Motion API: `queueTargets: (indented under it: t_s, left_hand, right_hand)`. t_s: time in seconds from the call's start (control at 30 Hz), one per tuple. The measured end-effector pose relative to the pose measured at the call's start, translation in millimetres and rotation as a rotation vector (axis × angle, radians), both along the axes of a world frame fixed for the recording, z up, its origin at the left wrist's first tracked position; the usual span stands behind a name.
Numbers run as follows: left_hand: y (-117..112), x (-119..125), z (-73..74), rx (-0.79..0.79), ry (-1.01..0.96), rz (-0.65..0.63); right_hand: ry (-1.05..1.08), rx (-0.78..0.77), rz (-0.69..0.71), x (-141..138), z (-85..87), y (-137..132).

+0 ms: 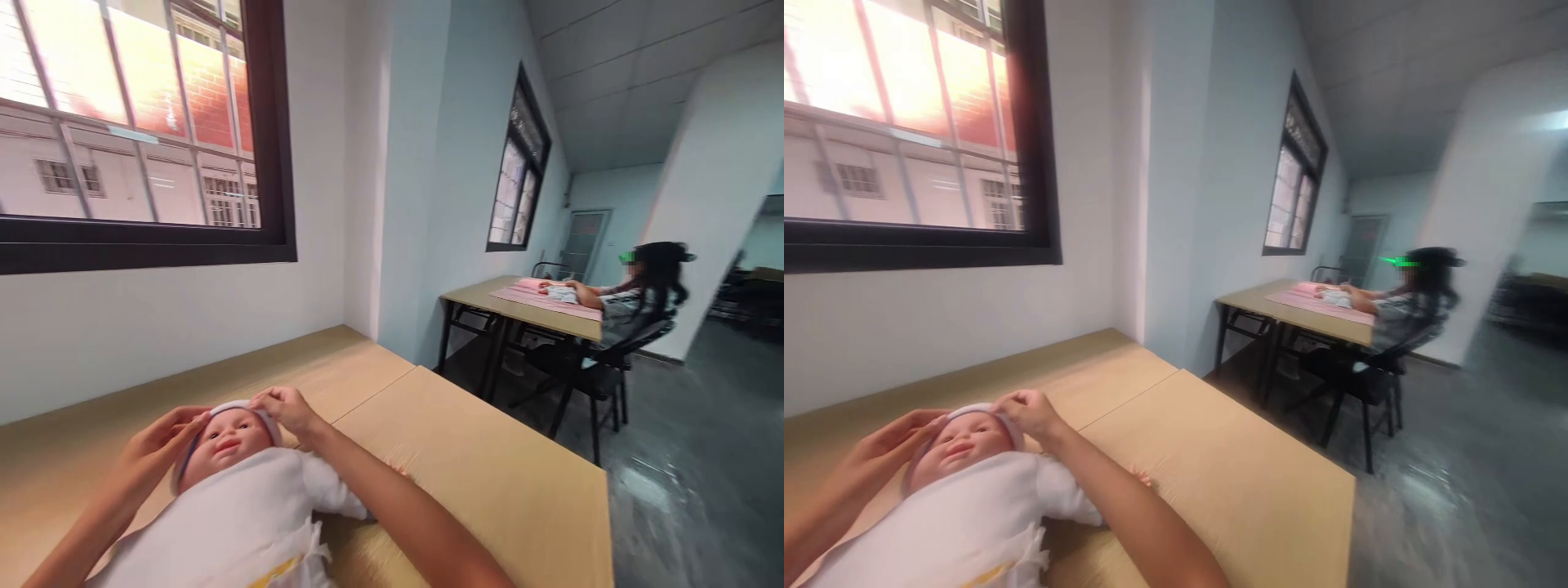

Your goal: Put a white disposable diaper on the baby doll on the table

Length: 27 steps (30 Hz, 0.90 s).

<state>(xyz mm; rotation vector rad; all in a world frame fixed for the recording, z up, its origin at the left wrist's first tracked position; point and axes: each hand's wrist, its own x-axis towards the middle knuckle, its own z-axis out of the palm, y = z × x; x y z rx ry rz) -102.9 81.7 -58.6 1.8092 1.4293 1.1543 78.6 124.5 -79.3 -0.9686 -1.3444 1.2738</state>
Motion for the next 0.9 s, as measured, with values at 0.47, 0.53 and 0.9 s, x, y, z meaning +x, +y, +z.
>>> queueTargets:
  t_s: [0.47,0.53,0.9]
  left_hand:
    - [-4,-6,10.5,0.109,0.055,-0.022]
    - [-4,-7,11.4,0.109,0.052,-0.044]
    - [-5,-9,11.2,0.163,0.045,-0.053]
  right_hand:
    - [-0.38,0.344,0.084,18,5.5,2]
    - [-0.45,0.393,0.082,21,10.5,0]
    - [-0.641,0.56,0.067,17,14.3,-7]
